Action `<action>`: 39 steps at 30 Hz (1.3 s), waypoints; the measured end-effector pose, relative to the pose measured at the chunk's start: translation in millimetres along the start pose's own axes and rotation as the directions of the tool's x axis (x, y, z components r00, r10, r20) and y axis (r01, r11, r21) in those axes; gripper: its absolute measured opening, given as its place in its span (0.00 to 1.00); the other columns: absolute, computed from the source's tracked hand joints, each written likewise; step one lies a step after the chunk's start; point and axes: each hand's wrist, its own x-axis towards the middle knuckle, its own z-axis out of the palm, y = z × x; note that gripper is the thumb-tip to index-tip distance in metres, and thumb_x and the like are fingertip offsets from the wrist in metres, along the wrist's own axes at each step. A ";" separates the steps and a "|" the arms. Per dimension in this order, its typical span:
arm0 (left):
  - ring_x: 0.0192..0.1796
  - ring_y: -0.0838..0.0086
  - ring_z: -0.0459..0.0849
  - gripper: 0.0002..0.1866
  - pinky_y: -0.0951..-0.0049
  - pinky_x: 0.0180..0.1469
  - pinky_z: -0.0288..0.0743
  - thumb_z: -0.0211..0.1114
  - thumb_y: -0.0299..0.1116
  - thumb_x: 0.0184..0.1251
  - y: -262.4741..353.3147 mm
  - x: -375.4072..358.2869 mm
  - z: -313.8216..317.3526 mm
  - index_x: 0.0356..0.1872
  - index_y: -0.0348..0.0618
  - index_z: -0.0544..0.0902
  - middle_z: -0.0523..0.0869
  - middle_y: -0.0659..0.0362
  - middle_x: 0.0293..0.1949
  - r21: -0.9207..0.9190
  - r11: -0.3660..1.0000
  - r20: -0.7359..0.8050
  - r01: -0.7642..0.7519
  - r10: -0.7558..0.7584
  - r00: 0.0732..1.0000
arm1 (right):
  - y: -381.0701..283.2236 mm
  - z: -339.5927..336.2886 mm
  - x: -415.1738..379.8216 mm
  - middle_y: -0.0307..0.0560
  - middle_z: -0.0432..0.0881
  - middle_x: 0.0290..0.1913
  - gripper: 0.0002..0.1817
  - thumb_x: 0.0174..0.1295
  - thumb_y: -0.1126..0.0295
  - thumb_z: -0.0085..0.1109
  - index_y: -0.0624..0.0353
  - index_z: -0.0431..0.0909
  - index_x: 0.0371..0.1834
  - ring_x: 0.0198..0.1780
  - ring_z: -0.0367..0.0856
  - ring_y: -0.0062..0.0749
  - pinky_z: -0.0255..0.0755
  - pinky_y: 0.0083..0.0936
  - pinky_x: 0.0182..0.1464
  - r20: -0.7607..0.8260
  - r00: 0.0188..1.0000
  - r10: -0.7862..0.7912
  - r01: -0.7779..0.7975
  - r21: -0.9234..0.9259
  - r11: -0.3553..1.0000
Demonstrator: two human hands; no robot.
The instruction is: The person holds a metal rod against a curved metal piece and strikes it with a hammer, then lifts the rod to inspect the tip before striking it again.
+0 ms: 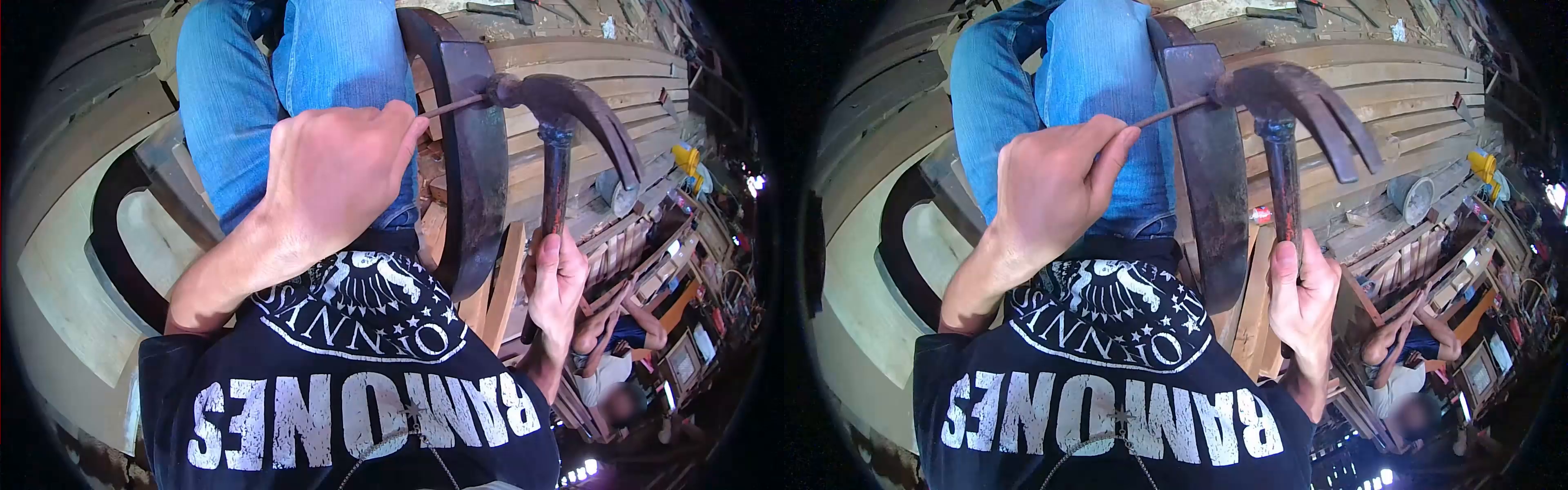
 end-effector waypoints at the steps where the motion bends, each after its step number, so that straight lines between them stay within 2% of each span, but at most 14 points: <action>1: 0.17 0.62 0.78 0.07 0.66 0.19 0.68 0.67 0.34 0.65 0.3 -0.2 0.6 0.28 0.45 0.83 0.77 0.56 0.15 -0.001 1.000 -0.006 0.004 -0.004 1.000 | -0.5 -0.6 -0.3 0.26 0.63 0.20 0.18 0.76 0.56 0.44 0.57 0.69 0.31 0.15 0.57 0.08 0.49 0.12 0.17 0.002 1.000 0.003 -0.003 0.000 1.000; 3: 0.17 0.62 0.78 0.07 0.66 0.19 0.68 0.67 0.33 0.65 0.2 -0.4 -0.5 0.28 0.45 0.83 0.77 0.56 0.15 0.000 1.000 -0.014 0.008 -0.008 1.000 | -1.2 -1.6 0.7 0.26 0.63 0.20 0.18 0.76 0.56 0.44 0.57 0.69 0.32 0.15 0.57 0.08 0.49 0.12 0.16 0.020 1.000 -0.018 0.019 -0.075 0.997; 7: 0.17 0.62 0.77 0.07 0.66 0.19 0.67 0.66 0.34 0.65 -0.2 0.9 0.1 0.28 0.45 0.83 0.76 0.56 0.15 0.007 1.000 -0.001 0.001 -0.001 1.000 | 0.3 0.8 -1.0 0.26 0.62 0.18 0.18 0.76 0.56 0.44 0.57 0.69 0.31 0.15 0.57 0.08 0.48 0.12 0.16 -0.018 1.000 -0.005 0.004 -0.044 0.999; 9: 0.17 0.62 0.77 0.07 0.66 0.19 0.67 0.66 0.34 0.65 -0.8 0.2 0.1 0.28 0.45 0.82 0.76 0.56 0.15 0.007 1.000 -0.018 -0.006 0.007 1.000 | -3.4 0.3 0.2 0.33 0.66 0.15 0.19 0.75 0.59 0.48 0.60 0.69 0.27 0.18 0.64 0.16 0.59 0.21 0.22 -0.036 0.998 0.053 -0.054 -0.019 0.998; 10: 0.16 0.62 0.77 0.07 0.66 0.19 0.67 0.66 0.34 0.65 -0.3 -0.3 -0.3 0.28 0.45 0.82 0.76 0.56 0.14 0.007 1.000 -0.002 0.003 -0.003 1.000 | -3.5 0.5 -0.2 0.33 0.66 0.15 0.19 0.75 0.59 0.48 0.60 0.69 0.27 0.18 0.64 0.16 0.59 0.21 0.22 -0.036 0.998 0.054 -0.055 -0.019 0.998; 13: 0.16 0.62 0.76 0.08 0.65 0.19 0.67 0.66 0.34 0.66 0.2 1.5 -0.6 0.28 0.45 0.82 0.76 0.56 0.14 0.009 1.000 0.008 0.007 -0.007 1.000 | -3.6 0.4 -0.5 0.33 0.66 0.15 0.19 0.75 0.58 0.48 0.60 0.69 0.28 0.18 0.64 0.15 0.59 0.21 0.22 -0.029 0.998 0.058 -0.059 -0.036 0.998; 16: 0.16 0.62 0.76 0.08 0.65 0.18 0.67 0.66 0.35 0.66 -1.5 -0.8 0.5 0.27 0.45 0.82 0.76 0.56 0.14 0.014 1.000 0.001 0.004 -0.004 1.000 | -2.0 1.9 -0.6 0.32 0.66 0.15 0.20 0.75 0.57 0.48 0.60 0.70 0.28 0.18 0.64 0.15 0.59 0.20 0.22 -0.033 0.998 0.054 -0.053 0.031 0.998; 19: 0.16 0.62 0.76 0.08 0.65 0.19 0.67 0.66 0.35 0.66 -0.7 1.8 -0.6 0.27 0.45 0.81 0.76 0.56 0.14 0.012 1.000 -0.004 -0.006 0.006 1.000 | 0.1 0.3 0.7 0.31 0.66 0.15 0.20 0.75 0.56 0.47 0.60 0.70 0.29 0.18 0.64 0.13 0.58 0.20 0.21 -0.016 0.998 0.054 -0.054 -0.025 0.998; 21: 0.17 0.62 0.77 0.09 0.65 0.19 0.67 0.65 0.35 0.66 -0.6 -0.5 -1.0 0.27 0.45 0.81 0.76 0.56 0.14 0.017 1.000 0.011 0.009 -0.009 1.000 | -4.7 2.4 -0.4 0.30 0.66 0.15 0.20 0.76 0.56 0.46 0.60 0.71 0.29 0.18 0.64 0.13 0.58 0.19 0.21 -0.022 0.994 0.103 -0.101 0.052 0.993; 25: 0.17 0.63 0.77 0.09 0.65 0.19 0.67 0.65 0.34 0.66 -1.0 0.0 -0.8 0.27 0.45 0.81 0.76 0.57 0.15 0.014 1.000 0.017 0.004 -0.004 1.000 | 0.1 2.0 -0.1 0.30 0.66 0.15 0.20 0.76 0.57 0.46 0.60 0.71 0.30 0.18 0.63 0.12 0.58 0.19 0.21 0.001 0.997 0.080 -0.080 0.012 0.997; 27: 0.17 0.63 0.77 0.09 0.65 0.19 0.67 0.65 0.34 0.66 -0.3 -0.5 -1.0 0.27 0.45 0.80 0.77 0.57 0.16 0.022 1.000 0.027 0.009 -0.010 1.000 | 0.5 6.2 -0.8 0.26 0.62 0.18 0.19 0.76 0.54 0.44 0.55 0.69 0.31 0.15 0.57 0.08 0.49 0.12 0.16 -0.019 0.999 0.028 -0.027 0.073 0.997; 39: 0.17 0.63 0.78 0.10 0.65 0.19 0.67 0.66 0.34 0.66 -0.5 -0.5 -0.8 0.26 0.44 0.79 0.77 0.57 0.16 0.024 1.000 0.022 -0.002 0.001 1.000 | -2.6 4.7 1.8 0.26 0.62 0.18 0.21 0.76 0.51 0.44 0.55 0.68 0.30 0.15 0.57 0.08 0.49 0.12 0.16 0.003 0.999 0.038 -0.038 0.073 0.997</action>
